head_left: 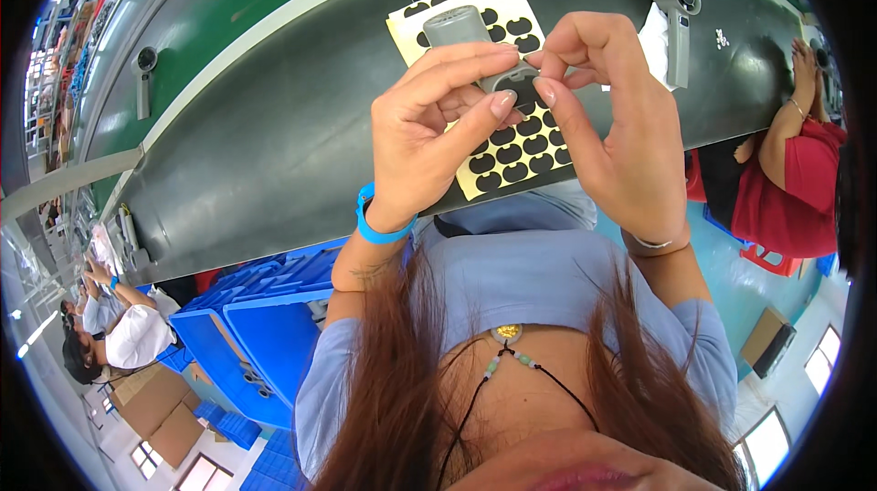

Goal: The person picks up plastic components from a conveyor belt, peels adhesive pads from a sticker sheet by hand, adheres them to the ends of the components, and places the components onto the conveyor belt.

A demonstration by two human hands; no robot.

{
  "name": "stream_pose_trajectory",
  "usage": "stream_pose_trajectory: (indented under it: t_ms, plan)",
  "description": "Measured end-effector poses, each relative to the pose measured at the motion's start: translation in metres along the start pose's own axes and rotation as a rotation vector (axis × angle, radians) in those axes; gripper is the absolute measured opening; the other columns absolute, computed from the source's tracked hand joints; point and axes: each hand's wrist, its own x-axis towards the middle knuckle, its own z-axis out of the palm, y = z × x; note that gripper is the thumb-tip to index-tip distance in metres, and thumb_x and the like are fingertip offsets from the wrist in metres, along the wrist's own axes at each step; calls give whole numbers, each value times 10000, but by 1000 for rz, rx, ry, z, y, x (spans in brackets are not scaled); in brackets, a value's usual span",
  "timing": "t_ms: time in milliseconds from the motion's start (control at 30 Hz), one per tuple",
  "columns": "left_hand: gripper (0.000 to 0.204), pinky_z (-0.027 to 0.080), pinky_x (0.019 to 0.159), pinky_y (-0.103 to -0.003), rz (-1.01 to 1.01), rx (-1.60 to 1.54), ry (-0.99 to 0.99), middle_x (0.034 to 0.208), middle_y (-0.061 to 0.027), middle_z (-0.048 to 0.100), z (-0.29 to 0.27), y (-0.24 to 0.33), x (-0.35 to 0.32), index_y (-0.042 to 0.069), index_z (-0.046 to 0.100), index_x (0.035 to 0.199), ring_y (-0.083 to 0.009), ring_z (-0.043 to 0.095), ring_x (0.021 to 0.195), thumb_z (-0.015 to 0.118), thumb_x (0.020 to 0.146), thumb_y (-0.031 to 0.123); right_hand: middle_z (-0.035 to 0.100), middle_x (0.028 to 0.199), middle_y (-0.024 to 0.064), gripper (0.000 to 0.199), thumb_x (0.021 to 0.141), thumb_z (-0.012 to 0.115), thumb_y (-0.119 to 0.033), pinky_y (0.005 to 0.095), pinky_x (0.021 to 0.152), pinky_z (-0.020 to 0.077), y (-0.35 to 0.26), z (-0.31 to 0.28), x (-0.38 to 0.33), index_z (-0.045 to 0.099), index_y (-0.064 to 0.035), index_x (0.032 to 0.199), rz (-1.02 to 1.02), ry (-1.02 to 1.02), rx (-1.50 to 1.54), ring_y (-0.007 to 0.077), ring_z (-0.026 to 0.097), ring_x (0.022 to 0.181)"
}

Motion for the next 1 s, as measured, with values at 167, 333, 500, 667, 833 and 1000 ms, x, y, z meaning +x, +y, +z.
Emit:
stream_pose_trajectory:
  t_ms: [167, 333, 500, 667, 833, 1000]
  plan:
    - [280, 580, 741, -249, -9, -10, 10, 1183, -152, 567, 2, 0, 0, -64, 624, 1114, -187, 676, 858, 615, 835, -95, 583, 909, 85, 285, 819, 610, 18, 291, 725, 466, -1, -3, -1, 519, -16, 1087, -56, 11, -162, 197, 616, 786]
    - [281, 582, 742, -250, -5, -3, -3, 1185, -147, 565, 3, -1, 0, -62, 626, 1113, -192, 677, 863, 616, 835, -94, 576, 899, 75, 309, 805, 616, 14, 286, 695, 447, -4, -5, -1, 512, -29, 1093, -50, 4, -231, 193, 607, 770]
    - [283, 582, 745, -251, -3, -15, -15, 1180, -144, 565, 3, -2, -1, -61, 626, 1112, -194, 678, 865, 620, 831, -94, 572, 889, 72, 313, 797, 617, 22, 288, 694, 447, -6, -4, -1, 509, -29, 1087, -61, 7, -250, 195, 604, 763]
    - [283, 582, 745, -251, -5, -41, -19, 1176, -142, 566, 2, -3, -3, -61, 626, 1113, -192, 678, 865, 623, 831, -92, 571, 891, 71, 326, 783, 622, 27, 301, 703, 449, -9, -4, -1, 508, -31, 1083, -57, -13, -277, 200, 603, 780]
    - [280, 578, 742, -246, -13, 0, -4, 1158, -141, 576, -1, 1, -5, -57, 626, 1116, -174, 672, 852, 615, 838, -86, 568, 837, 77, 366, 772, 666, -5, 317, 751, 442, -10, -5, 2, 515, -37, 1104, -105, -46, -333, 218, 579, 797]
    - [270, 574, 719, -253, 12, -53, 33, 1152, -141, 581, -15, 4, -4, -56, 625, 1110, -146, 652, 812, 599, 843, -81, 590, 813, 43, 334, 912, 574, -141, 288, 749, 434, 13, 0, 19, 495, -41, 1220, 49, -83, -79, 155, 561, 788]
